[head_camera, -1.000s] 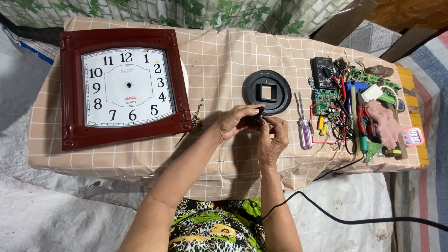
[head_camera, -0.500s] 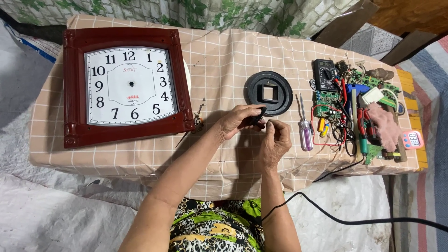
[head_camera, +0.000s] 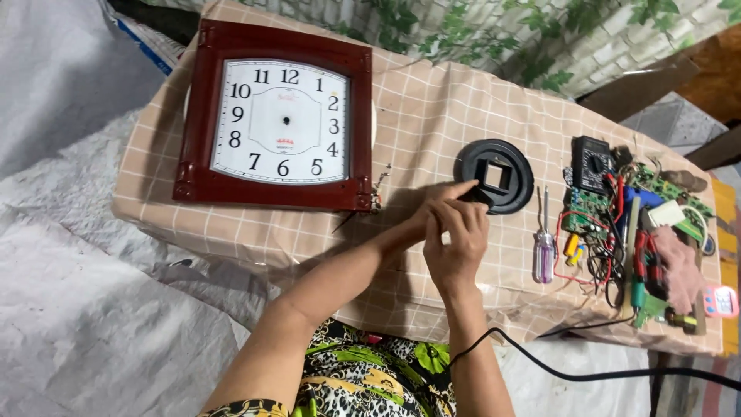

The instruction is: Assembling a small electronic component by fitting a circuit board and wires into a plastic housing on a repair bench.

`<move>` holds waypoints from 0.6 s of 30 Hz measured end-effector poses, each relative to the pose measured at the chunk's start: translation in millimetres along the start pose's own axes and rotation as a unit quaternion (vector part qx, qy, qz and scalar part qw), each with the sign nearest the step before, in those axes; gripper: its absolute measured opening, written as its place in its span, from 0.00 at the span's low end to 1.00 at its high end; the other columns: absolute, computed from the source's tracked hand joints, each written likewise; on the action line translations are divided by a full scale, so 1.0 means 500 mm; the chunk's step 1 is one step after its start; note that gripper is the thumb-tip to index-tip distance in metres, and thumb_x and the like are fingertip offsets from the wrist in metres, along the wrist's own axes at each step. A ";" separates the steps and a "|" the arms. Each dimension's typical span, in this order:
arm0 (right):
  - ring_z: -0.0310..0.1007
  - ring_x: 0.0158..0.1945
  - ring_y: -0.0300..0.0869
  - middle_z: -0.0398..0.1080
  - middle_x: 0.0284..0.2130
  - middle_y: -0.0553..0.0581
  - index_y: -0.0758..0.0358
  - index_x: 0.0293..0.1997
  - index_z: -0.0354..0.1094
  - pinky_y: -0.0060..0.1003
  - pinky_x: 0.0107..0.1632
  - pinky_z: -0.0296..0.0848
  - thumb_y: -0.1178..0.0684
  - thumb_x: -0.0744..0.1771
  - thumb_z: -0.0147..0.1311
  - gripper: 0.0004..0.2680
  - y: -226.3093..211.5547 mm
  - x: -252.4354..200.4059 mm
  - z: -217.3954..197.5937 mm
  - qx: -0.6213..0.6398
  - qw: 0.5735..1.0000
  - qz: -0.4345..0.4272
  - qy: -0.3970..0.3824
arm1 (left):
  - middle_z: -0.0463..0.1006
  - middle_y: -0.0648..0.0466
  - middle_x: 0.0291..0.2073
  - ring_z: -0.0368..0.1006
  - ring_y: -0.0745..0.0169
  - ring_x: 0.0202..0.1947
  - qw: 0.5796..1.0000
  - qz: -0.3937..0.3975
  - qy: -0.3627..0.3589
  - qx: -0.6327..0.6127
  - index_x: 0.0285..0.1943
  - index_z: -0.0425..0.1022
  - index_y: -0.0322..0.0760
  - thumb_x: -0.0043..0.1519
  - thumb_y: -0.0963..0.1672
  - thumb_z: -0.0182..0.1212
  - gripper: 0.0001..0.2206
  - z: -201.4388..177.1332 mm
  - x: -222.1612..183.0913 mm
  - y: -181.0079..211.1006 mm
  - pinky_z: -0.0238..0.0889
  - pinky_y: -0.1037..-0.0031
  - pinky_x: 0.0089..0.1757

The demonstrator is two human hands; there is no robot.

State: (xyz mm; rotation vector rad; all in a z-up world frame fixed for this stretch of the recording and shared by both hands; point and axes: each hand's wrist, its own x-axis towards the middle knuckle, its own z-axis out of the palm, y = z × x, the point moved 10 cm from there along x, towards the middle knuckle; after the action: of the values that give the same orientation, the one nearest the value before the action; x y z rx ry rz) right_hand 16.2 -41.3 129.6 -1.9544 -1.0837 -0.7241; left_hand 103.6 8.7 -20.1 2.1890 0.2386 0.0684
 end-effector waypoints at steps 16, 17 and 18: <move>0.76 0.39 0.53 0.72 0.33 0.50 0.46 0.40 0.74 0.48 0.46 0.70 0.56 0.61 0.52 0.09 0.089 -0.037 0.356 -0.158 0.897 0.002 -0.412 | 0.73 0.45 0.25 0.68 0.55 0.36 0.906 -0.122 0.234 0.330 0.49 0.77 0.40 0.65 0.47 0.50 0.12 -0.278 -0.170 0.094 0.63 0.72 0.42; 0.76 0.39 0.53 0.72 0.33 0.50 0.46 0.40 0.74 0.48 0.46 0.70 0.56 0.61 0.52 0.09 0.105 -0.046 0.368 -0.158 0.897 0.001 -0.412 | 0.72 0.46 0.25 0.67 0.56 0.35 0.896 -0.140 0.225 0.357 0.48 0.76 0.40 0.65 0.46 0.50 0.11 -0.276 -0.168 0.087 0.63 0.72 0.42; 0.76 0.40 0.53 0.72 0.35 0.51 0.46 0.42 0.74 0.47 0.46 0.71 0.56 0.61 0.50 0.10 0.121 -0.060 0.382 -0.163 0.892 -0.001 -0.422 | 0.71 0.46 0.25 0.67 0.57 0.35 0.885 -0.155 0.215 0.383 0.47 0.75 0.40 0.65 0.46 0.50 0.10 -0.274 -0.165 0.082 0.62 0.72 0.41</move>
State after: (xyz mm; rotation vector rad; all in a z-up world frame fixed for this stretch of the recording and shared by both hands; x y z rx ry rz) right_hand 75.5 84.4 -17.8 -2.6571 -1.5225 0.0015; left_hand 9.9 78.0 96.7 2.8614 1.0117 0.3291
